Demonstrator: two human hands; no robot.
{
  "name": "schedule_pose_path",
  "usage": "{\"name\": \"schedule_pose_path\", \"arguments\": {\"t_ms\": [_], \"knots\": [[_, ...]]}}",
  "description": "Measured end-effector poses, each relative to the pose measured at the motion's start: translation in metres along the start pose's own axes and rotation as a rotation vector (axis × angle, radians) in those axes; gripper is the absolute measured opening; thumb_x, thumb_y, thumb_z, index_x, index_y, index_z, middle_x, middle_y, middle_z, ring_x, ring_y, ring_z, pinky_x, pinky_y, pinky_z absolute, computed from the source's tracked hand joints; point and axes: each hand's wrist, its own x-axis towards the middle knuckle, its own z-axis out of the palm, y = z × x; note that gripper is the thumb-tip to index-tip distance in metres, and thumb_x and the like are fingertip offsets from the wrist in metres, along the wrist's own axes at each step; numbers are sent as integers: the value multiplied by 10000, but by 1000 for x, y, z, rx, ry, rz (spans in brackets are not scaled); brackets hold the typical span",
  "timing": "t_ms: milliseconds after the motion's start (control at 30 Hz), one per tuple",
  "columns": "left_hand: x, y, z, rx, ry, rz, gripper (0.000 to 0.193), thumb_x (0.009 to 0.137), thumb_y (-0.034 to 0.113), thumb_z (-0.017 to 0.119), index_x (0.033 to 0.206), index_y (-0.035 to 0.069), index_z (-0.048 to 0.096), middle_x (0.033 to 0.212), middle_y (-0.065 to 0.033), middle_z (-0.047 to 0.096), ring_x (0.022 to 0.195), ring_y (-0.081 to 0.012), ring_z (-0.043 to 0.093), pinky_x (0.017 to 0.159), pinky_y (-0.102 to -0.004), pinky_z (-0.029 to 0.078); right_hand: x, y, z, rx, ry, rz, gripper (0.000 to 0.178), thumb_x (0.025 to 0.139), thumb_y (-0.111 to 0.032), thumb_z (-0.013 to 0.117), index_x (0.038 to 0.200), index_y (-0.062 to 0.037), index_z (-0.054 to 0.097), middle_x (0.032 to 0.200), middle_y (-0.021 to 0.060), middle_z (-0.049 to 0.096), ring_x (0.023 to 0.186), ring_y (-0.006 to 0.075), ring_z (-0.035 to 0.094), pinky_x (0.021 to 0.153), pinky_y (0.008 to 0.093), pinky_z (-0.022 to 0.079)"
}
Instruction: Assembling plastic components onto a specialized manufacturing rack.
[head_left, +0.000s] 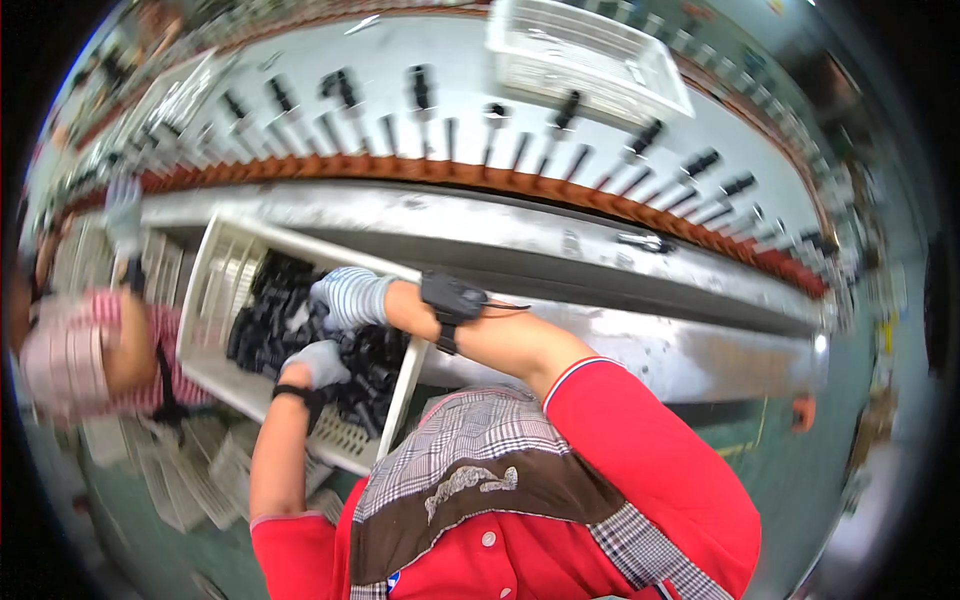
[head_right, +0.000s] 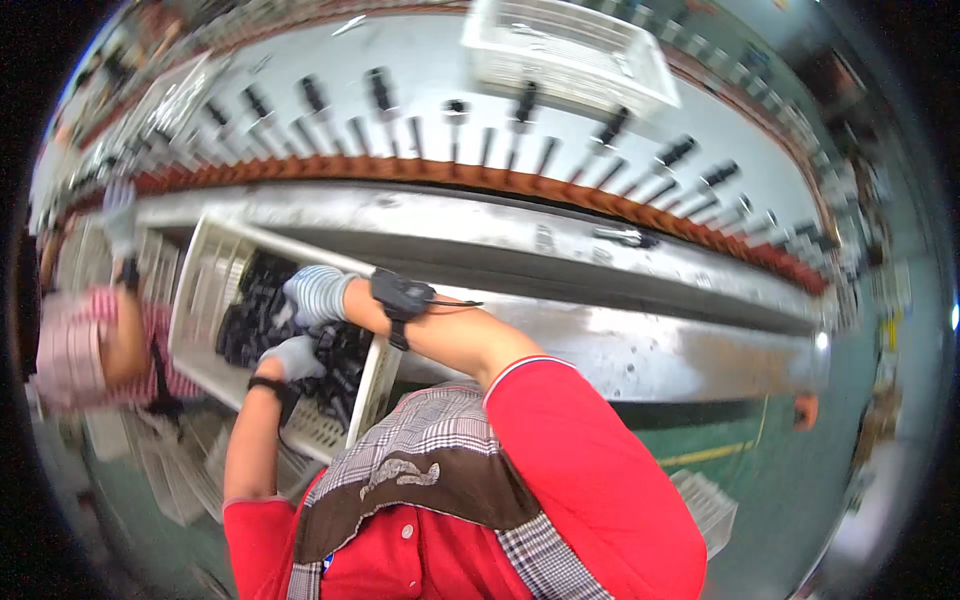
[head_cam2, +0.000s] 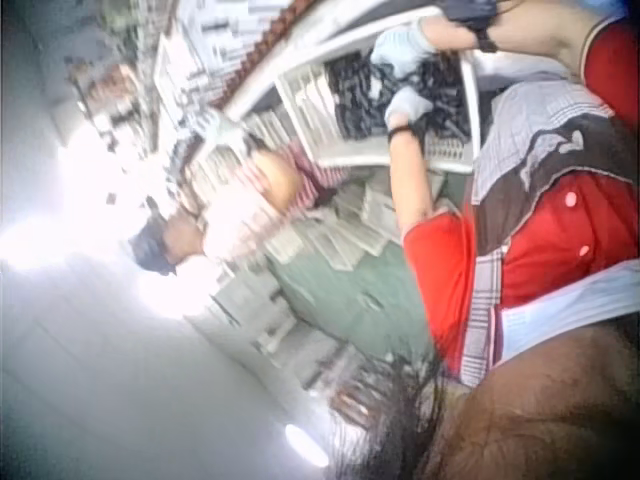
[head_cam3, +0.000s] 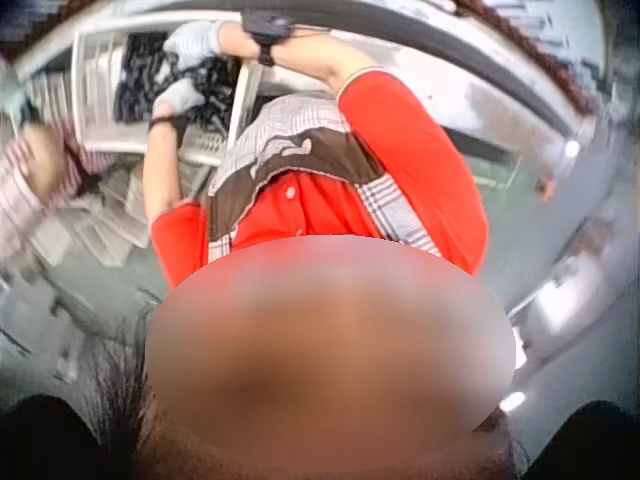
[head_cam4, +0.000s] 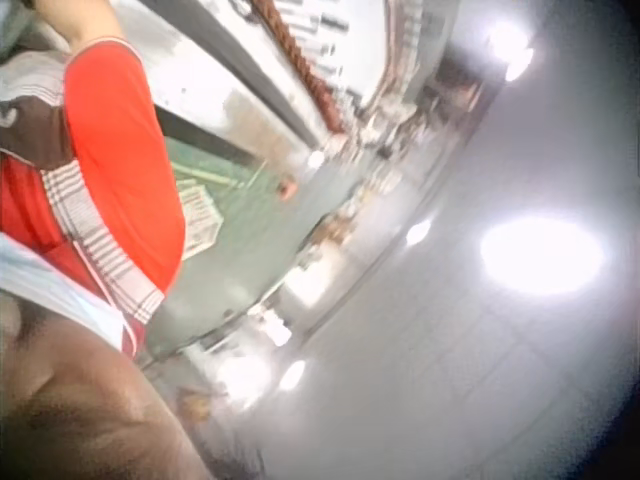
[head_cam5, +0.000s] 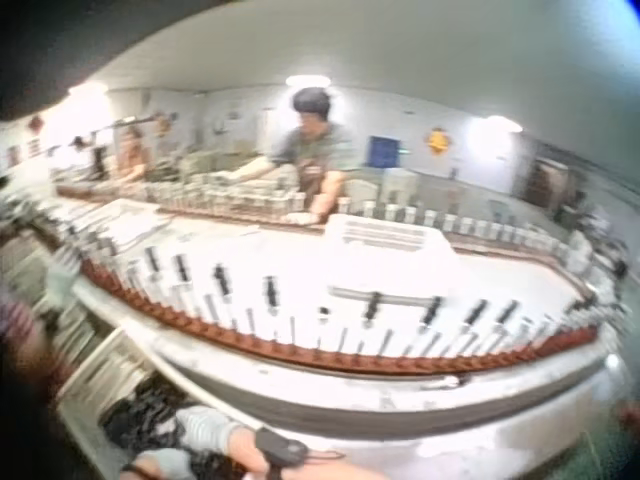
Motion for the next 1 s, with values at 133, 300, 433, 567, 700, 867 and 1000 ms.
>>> {"name": "schedule_pose_path", "arguments": {"t_ms": [133,300,433,567,700,867,1000], "knots": [[-13,59,-53,-701,242,328,221,802,101,600,996,-2,570,896,-93,652,852,-177,622,755,-297,487,-176,20,-123,470,243,124,310,750,-306,719,830,-31,601,743,89,642,685,196,624,617,347,494],[-55,241,-100,-895,250,638,173,853,100,639,988,32,555,893,-42,621,822,-105,584,734,-234,484,-403,40,-137,973,459,498,412,836,-36,590,1227,7,469,838,111,638,620,145,595,621,276,507],[-38,411,-88,-1012,155,970,228,846,124,670,1042,27,603,910,-19,625,809,-79,576,716,-224,482,-506,17,-106,1202,292,562,494,872,-80,550,1357,-51,462,1005,138,672,908,171,639,823,289,501],[-16,580,-92,-1205,44,1178,118,849,121,657,919,48,597,793,-13,620,717,-71,564,644,-219,463,-592,28,-79,794,333,549,326,796,-121,632,1107,-26,632,937,110,673,852,160,629,791,298,493],[19,690,-94,-1257,167,1336,131,887,171,639,873,41,627,817,-44,667,710,-87,561,666,-222,450,-653,26,-93,660,449,639,323,773,-176,686,1048,-17,629,867,123,654,772,184,617,728,303,487],[37,766,-93,-1285,247,1418,172,902,230,629,873,61,635,819,-43,675,714,-82,563,667,-218,447,-710,49,-97,698,671,850,235,781,-186,693,904,-8,602,765,98,618,676,149,555,674,297,468],[61,790,-100,-1342,310,1313,194,902,238,634,882,48,598,804,-72,660,660,-94,555,609,-237,454,-740,79,-101,964,902,822,169,781,-146,674,798,-16,568,684,33,553,642,99,488,640,283,451]]}}
